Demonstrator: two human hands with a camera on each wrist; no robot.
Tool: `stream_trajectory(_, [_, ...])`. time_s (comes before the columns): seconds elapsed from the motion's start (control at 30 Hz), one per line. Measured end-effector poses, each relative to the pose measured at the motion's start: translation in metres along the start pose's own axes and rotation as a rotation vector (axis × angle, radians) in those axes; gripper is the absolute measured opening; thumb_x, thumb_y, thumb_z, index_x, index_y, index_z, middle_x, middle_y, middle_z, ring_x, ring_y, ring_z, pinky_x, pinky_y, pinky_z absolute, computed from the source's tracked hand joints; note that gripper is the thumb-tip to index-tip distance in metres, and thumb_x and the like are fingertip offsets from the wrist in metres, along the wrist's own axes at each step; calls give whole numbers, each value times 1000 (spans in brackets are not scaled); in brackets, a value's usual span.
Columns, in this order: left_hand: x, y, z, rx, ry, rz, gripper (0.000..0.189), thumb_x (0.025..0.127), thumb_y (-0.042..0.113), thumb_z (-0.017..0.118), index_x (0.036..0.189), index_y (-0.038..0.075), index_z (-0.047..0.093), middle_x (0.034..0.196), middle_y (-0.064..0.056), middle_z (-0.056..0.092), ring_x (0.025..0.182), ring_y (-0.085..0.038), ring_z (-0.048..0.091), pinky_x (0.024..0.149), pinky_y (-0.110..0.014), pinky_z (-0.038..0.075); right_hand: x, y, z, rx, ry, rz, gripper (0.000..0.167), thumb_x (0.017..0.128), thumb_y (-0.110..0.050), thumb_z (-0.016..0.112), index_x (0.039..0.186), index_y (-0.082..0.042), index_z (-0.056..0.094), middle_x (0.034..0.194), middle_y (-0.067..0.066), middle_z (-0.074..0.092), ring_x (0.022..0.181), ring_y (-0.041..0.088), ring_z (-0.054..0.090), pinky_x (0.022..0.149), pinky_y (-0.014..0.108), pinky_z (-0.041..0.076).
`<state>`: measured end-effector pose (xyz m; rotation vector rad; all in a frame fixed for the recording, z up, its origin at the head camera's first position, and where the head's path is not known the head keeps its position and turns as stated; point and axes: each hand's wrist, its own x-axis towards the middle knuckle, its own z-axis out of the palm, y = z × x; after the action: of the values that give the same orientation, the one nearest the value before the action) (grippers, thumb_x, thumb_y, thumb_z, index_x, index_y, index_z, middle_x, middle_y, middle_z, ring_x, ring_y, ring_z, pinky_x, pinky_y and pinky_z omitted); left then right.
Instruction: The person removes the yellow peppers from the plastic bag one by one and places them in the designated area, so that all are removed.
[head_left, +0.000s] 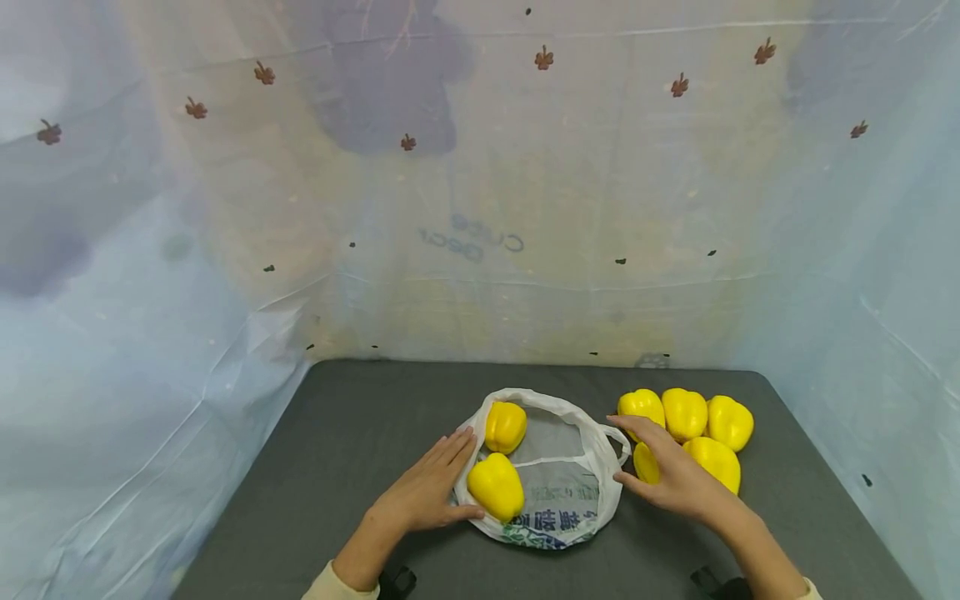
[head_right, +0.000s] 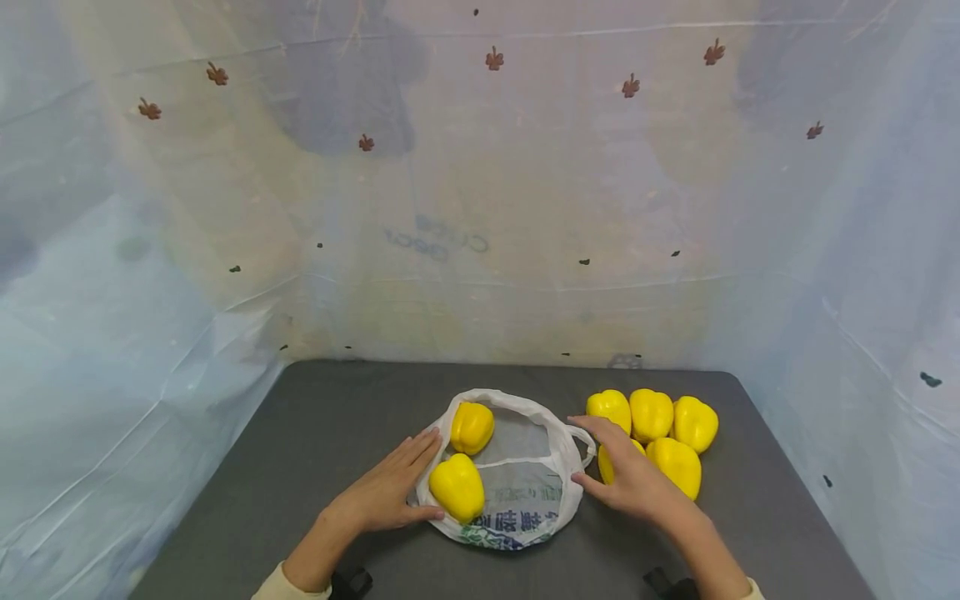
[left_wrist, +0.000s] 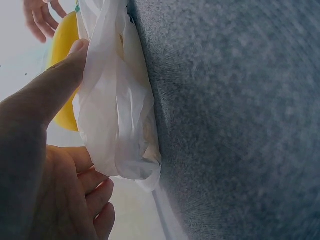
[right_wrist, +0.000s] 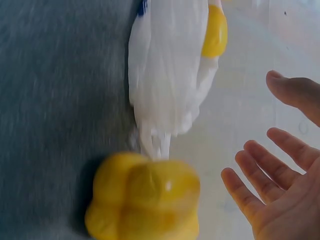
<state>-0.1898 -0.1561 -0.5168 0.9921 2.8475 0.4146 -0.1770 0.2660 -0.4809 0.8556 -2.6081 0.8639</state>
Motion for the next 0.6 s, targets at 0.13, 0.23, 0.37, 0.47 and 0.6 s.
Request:
stream_trajectory(0.13, [-1, 1, -1, -5, 5, 13, 113, 95, 69, 70, 171, 1, 21, 179, -14, 18, 165, -30, 18, 134, -54, 18, 6, -6, 9, 14, -35, -34, 82, 84, -16, 94, 155, -10, 52, 151, 5, 59, 134, 27, 58, 114, 30, 52])
stream_trajectory(0.23, [-1, 1, -2, -5, 4, 15, 113, 95, 70, 69, 171, 1, 21, 179, -15, 18, 165, -31, 19, 133, -55, 18, 9, -11, 15, 46, -61, -59, 83, 85, -13, 94, 155, -6, 51, 151, 8, 58, 133, 29, 58, 109, 45, 57])
stream_trajectory(0.37, [0, 2, -3, -8, -11, -5, 112, 95, 69, 70, 171, 2, 21, 179, -13, 17, 166, -28, 18, 134, -52, 17, 13, -16, 24, 87, -118, -51, 84, 88, -17, 91, 159, -8, 47, 156, 10, 53, 138, 31, 54, 108, 58, 55])
stream_trajectory(0.47, [1, 2, -3, -9, -18, -17, 112, 95, 69, 70, 171, 3, 21, 180, -12, 17, 166, -27, 17, 135, -51, 17, 15, -20, 30, 122, -157, -45, 83, 91, -20, 89, 161, -12, 46, 160, 10, 51, 144, 34, 51, 108, 62, 53])
stream_trajectory(0.6, [1, 2, -2, -8, -19, -23, 112, 95, 68, 71, 171, 3, 21, 180, -12, 17, 166, -27, 17, 135, -51, 17, 19, -25, 38, 147, -186, -67, 79, 94, -22, 87, 161, -13, 46, 160, 11, 51, 146, 40, 49, 108, 65, 52])
